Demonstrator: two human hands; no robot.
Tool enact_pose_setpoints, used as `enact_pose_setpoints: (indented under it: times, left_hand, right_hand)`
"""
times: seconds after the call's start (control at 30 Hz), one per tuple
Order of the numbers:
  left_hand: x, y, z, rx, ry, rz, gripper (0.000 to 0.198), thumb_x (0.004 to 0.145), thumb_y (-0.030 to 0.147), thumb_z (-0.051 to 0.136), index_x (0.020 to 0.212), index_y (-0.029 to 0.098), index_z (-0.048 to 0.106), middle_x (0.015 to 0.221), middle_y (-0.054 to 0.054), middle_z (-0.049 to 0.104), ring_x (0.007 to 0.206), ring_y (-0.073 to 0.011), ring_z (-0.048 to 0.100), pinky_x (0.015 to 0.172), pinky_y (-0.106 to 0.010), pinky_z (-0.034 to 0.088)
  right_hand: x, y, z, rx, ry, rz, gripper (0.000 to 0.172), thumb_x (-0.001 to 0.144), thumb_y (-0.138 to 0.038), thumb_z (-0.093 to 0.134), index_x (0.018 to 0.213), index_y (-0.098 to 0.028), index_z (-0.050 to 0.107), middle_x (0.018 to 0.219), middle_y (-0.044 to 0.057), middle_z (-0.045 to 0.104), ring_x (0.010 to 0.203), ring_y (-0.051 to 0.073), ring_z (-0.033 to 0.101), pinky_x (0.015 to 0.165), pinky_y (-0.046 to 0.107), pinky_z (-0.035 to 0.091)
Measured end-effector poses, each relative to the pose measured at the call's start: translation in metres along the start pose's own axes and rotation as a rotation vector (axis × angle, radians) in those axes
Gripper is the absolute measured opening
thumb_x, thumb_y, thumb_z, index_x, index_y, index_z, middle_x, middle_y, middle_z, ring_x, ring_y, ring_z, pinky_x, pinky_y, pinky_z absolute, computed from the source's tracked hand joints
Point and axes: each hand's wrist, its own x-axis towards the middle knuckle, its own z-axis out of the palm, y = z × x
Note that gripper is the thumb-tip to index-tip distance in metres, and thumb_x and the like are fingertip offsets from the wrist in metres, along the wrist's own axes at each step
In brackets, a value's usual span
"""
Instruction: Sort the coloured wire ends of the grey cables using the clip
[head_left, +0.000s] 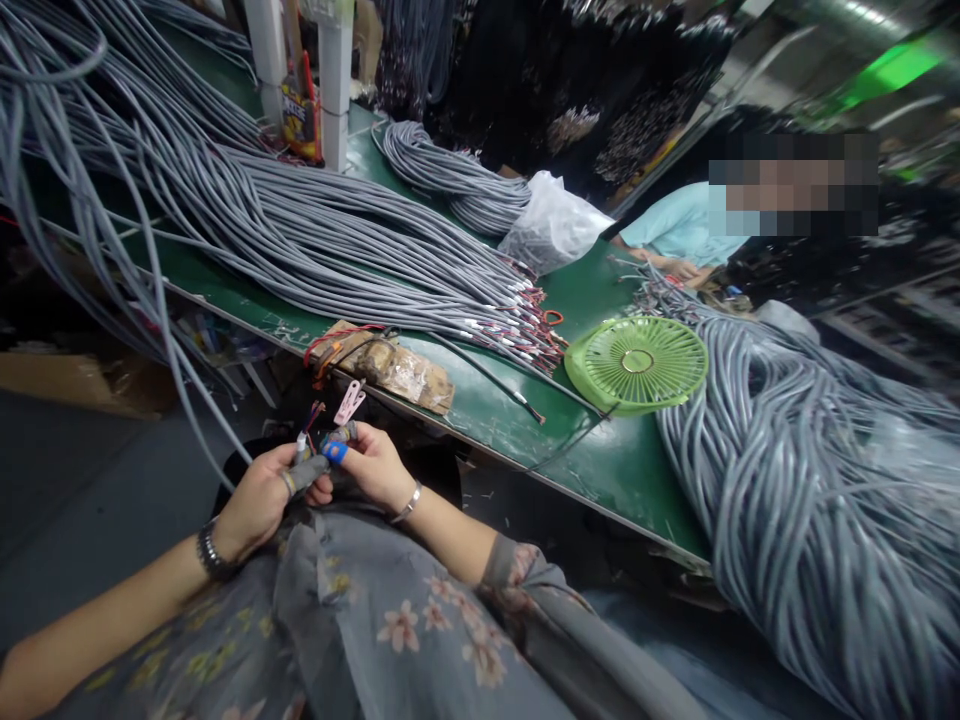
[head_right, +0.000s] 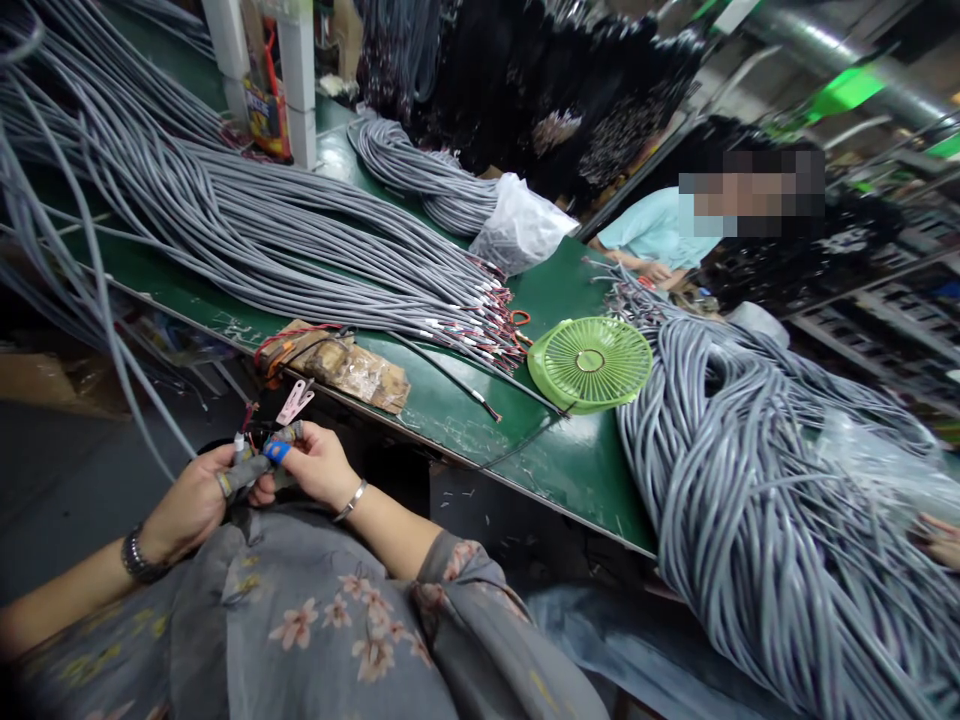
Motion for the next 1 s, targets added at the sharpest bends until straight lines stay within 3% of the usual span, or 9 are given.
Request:
enact_pose_setpoints:
  times: [0.27, 0.43, 0.7, 0.8, 1.0]
  left_hand:
    - [0.0011, 0.002, 0.0059, -0.188, 0.177, 0.053, 0.039, 0.041, 0.036, 0.093, 0.06, 0.017, 0.065, 0.048, 0.001, 0.068, 0.042, -0.0149, 0.061, 0.045, -0.024, 0.048]
    - [0.0016, 0.0033, 0.0022, -0.241, 0.146, 0.008, 0.041, 0.038, 0.035, 0.095, 0.059, 0.017, 0.065, 0.047, 0.0, 0.068, 0.041, -0.0139, 0.059, 0.042, -0.023, 0.047]
    - [0.0002, 0.0071, 0.003, -0.127, -0.002, -0.133, 0.036, 0.042, 0.035, 0.089, 0.061, 0.015, 0.067, 0.046, -0.001, 0.067, 0.038, -0.0118, 0.057, 0.041, -0.021, 0.044]
    - [0.0013, 0.0068, 0.0032, -0.127, 0.046, -0.107, 0.033, 0.043, 0.034, 0.087, 0.061, 0.015, 0.066, 0.045, 0.0, 0.066, 0.037, -0.0118, 0.057, 0.04, -0.02, 0.042]
    - [0.0035, 0.0043, 0.0021, -0.148, 0.147, -0.036, 0.031, 0.041, 0.031, 0.085, 0.059, 0.016, 0.063, 0.046, 0.001, 0.067, 0.038, -0.0116, 0.057, 0.039, -0.019, 0.04]
  right_hand:
    - [0.0031, 0.0068, -0.0032, 0.002, 0.021, -0.012, 0.041, 0.06, -0.047, 0.09, 0.07, -0.018, 0.062, 0.061, -0.002, 0.056, 0.056, 0.011, 0.044, 0.057, 0.027, 0.037]
    - [0.0014, 0.0081, -0.0013, 0.118, 0.003, 0.046, 0.038, 0.063, -0.044, 0.089, 0.072, -0.017, 0.064, 0.06, -0.002, 0.057, 0.055, 0.011, 0.046, 0.056, 0.028, 0.04]
    - [0.0092, 0.0048, 0.0053, 0.172, 0.021, 0.159, 0.044, 0.055, -0.046, 0.092, 0.068, -0.017, 0.061, 0.056, -0.004, 0.056, 0.048, 0.007, 0.046, 0.048, 0.022, 0.036]
    - [0.0098, 0.0075, 0.0034, 0.155, 0.041, 0.124, 0.049, 0.052, -0.05, 0.092, 0.069, -0.017, 0.061, 0.059, -0.004, 0.058, 0.048, 0.007, 0.046, 0.048, 0.022, 0.035]
    - [0.0066, 0.0048, -0.0006, 0.072, 0.043, 0.135, 0.05, 0.061, -0.06, 0.084, 0.076, -0.017, 0.063, 0.061, -0.004, 0.057, 0.049, 0.007, 0.045, 0.048, 0.023, 0.038]
